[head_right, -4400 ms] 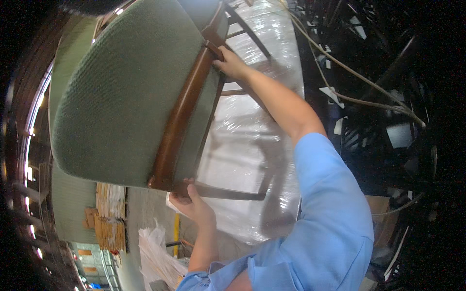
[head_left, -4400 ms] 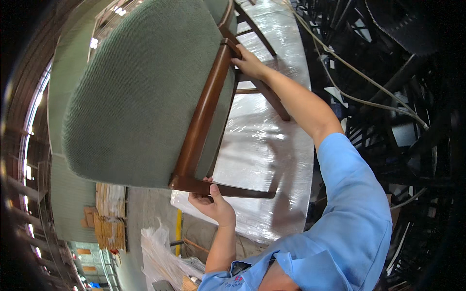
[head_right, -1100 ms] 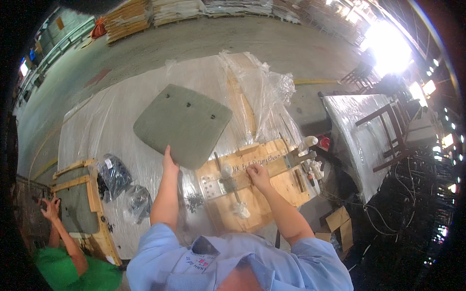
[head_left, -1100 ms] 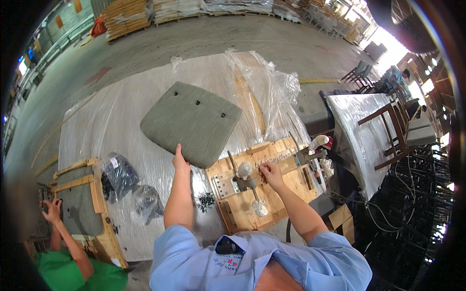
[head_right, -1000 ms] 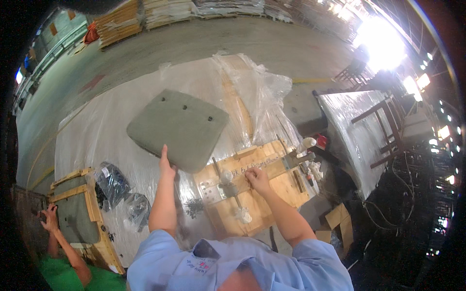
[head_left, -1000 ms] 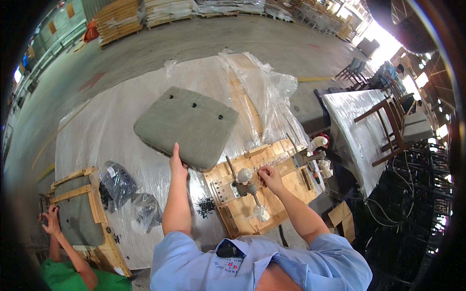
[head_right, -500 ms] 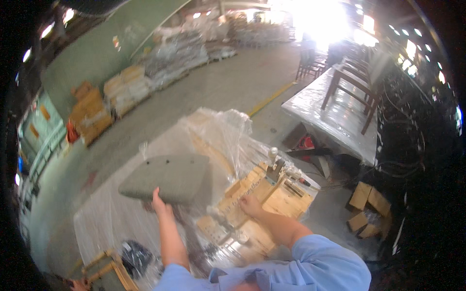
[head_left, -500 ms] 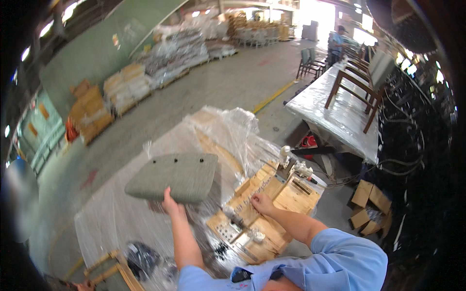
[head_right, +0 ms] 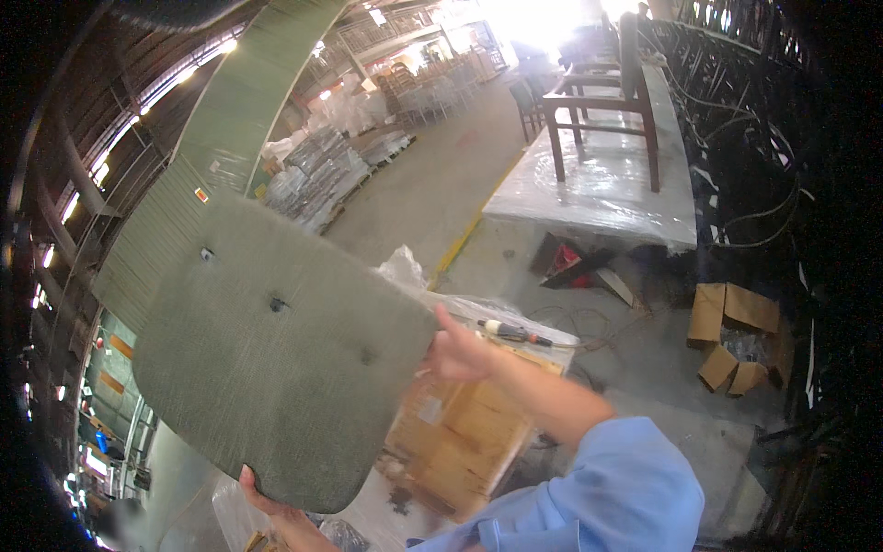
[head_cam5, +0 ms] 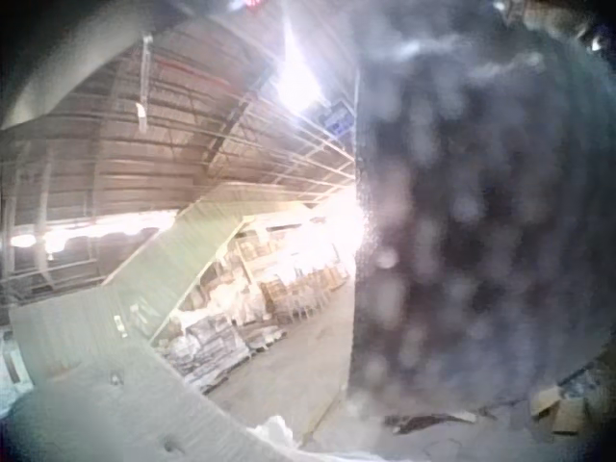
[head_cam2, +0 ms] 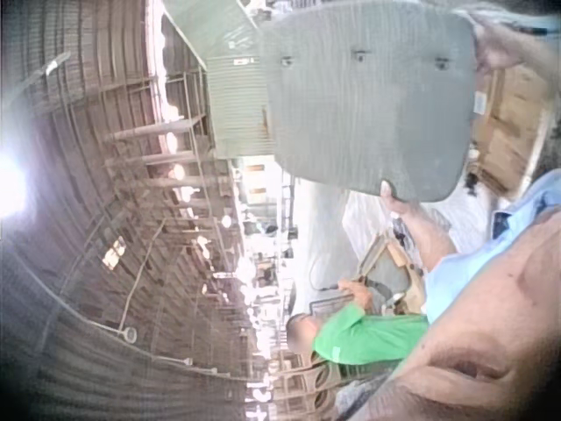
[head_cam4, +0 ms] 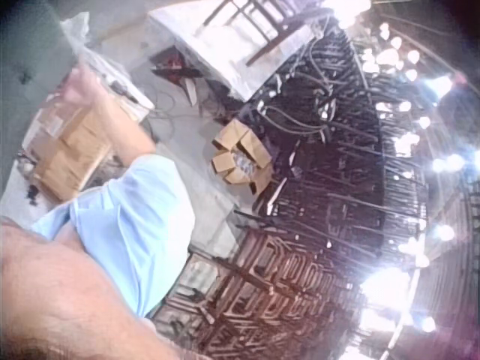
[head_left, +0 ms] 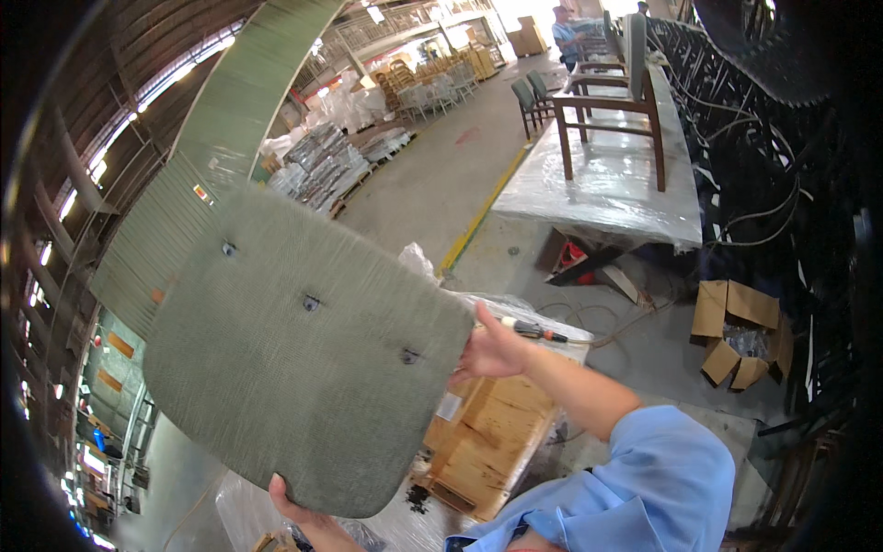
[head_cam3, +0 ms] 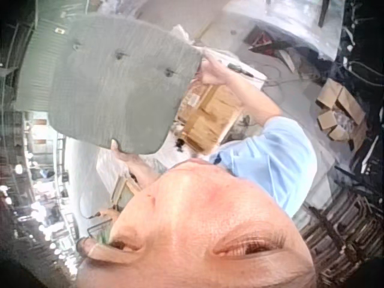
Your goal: The person assembles wooden chairs by placing frames into a jig, inserting seat cushions, and securing them with a pneumatic screwdriver. The person repeats this process for multiple chairs, moving completed units aside.
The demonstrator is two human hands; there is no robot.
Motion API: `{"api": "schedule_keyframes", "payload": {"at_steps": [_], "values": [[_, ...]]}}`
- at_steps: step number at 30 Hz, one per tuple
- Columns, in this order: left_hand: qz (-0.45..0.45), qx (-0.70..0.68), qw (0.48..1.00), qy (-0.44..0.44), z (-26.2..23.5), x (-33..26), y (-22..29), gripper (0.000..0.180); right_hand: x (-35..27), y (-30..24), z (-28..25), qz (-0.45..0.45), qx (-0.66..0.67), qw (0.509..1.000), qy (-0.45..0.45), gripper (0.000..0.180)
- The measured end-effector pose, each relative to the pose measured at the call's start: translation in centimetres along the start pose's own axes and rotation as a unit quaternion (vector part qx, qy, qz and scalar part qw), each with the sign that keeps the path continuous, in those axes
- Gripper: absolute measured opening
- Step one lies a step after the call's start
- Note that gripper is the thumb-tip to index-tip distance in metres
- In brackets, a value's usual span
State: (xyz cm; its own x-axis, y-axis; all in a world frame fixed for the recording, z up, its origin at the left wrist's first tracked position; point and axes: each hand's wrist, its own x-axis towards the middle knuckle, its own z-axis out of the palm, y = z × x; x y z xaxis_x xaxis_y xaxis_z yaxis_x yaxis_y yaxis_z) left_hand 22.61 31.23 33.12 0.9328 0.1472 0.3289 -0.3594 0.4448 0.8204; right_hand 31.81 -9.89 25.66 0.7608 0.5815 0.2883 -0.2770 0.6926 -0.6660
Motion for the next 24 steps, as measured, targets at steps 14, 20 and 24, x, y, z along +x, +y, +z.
{"api": "schedule_keyframes", "payload": {"at_steps": [14,20,24], "values": [[-0.333,0.218,0.864,-0.307,26.7,-6.9,-16.5,0.086,-43.5,-3.2,-6.7,-0.235,-0.067,0.828,0.505,0.085],[-0.395,0.294,0.772,-0.402,22.2,-11.0,-29.4,0.068,-51.1,5.4,-4.6,-0.100,-0.010,0.764,0.637,0.070],[-0.379,0.333,0.766,-0.398,17.1,-14.2,-33.6,0.067,-53.5,9.5,-4.7,-0.032,-0.008,0.726,0.687,0.072]]}}
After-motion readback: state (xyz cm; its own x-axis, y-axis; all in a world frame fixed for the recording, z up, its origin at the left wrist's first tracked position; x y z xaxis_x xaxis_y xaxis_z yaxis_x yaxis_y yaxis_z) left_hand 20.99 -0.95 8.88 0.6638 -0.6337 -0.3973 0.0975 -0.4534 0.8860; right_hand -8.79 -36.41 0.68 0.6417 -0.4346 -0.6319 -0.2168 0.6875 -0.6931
